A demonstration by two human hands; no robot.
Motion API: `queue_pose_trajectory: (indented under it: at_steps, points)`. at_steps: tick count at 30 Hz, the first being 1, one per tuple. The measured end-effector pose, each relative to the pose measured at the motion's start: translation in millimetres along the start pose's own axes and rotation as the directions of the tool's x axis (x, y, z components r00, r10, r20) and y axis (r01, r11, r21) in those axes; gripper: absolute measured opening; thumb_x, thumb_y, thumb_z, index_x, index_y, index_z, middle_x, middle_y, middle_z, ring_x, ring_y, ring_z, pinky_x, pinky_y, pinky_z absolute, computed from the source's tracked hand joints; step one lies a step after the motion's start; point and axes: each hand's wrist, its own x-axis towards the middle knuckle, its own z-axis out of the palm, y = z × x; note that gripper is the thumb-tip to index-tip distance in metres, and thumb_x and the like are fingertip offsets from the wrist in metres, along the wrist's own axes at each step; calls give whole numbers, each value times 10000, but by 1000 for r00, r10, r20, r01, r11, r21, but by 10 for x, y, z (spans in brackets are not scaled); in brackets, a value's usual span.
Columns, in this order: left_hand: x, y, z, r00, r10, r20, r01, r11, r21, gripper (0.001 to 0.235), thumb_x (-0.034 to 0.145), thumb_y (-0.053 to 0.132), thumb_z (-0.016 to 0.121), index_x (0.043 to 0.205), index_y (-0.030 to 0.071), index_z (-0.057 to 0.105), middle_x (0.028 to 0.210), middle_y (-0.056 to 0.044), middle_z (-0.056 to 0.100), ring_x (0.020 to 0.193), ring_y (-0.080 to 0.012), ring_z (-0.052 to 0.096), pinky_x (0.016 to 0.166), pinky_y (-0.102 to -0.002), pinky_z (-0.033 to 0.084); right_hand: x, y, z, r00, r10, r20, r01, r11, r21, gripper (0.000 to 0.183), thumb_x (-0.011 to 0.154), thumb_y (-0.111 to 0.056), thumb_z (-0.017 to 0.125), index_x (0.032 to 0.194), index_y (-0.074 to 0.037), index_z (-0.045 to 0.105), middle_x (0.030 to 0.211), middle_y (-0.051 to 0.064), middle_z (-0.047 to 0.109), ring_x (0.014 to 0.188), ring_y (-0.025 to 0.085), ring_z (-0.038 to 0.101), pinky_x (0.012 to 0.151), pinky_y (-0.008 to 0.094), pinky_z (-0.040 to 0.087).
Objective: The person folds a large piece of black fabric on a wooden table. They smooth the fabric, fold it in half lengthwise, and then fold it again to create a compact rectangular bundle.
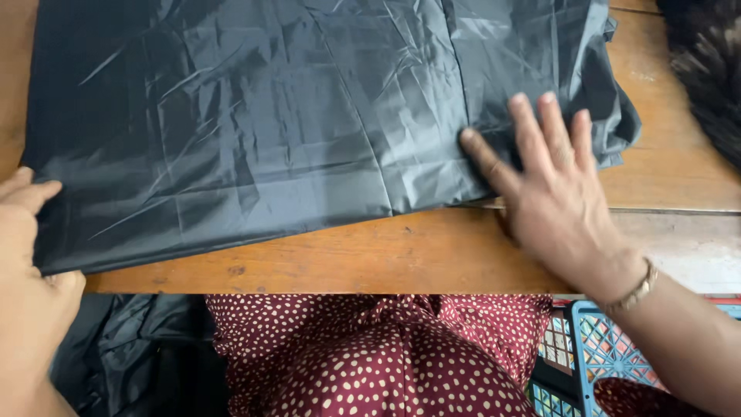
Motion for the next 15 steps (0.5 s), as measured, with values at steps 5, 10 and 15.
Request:
queue_pose_trajectory:
  at_steps: [5, 10, 15]
  points:
    - [-37, -80, 45, 1000, 0, 26, 0, 1000, -3, 874, 648, -184, 478, 1512, -207, 606, 1581, -406, 550, 1432, -530, 511, 1266, -578, 362, 16, 372, 268, 986, 122, 112, -123, 992, 0, 1155, 588, 73, 685, 1662, -197, 358, 1666, 318, 234, 1468, 594, 296, 1143, 708, 327]
    - [-135, -153, 103, 999, 47, -14, -46, 997, 57, 821, 689, -239, 528, 1502, -203, 632, 1600, -362, 592, 1449, -473, 575, 1144, -517, 518, 24, 413, 345, 986, 143, 84, -140, 989, -41, 825, 907, 50, 481, 1684, -173, 316, 1640, 339, 291, 1416, 633, 359, 1103, 680, 407]
    - [-301, -403, 207, 998, 52, -26, -46, 980, 193, 349, 1070, -90, 583, 1394, -181, 676, 1579, -326, 628, 1445, -495, 596, 1316, -555, 462, -3, 463, 413, 977, 187, 102, -188, 982, 0, 784, 888, 66, 448, 1648, -103, 363, 1602, 275, 405, 1444, 492, 427, 943, 577, 553]
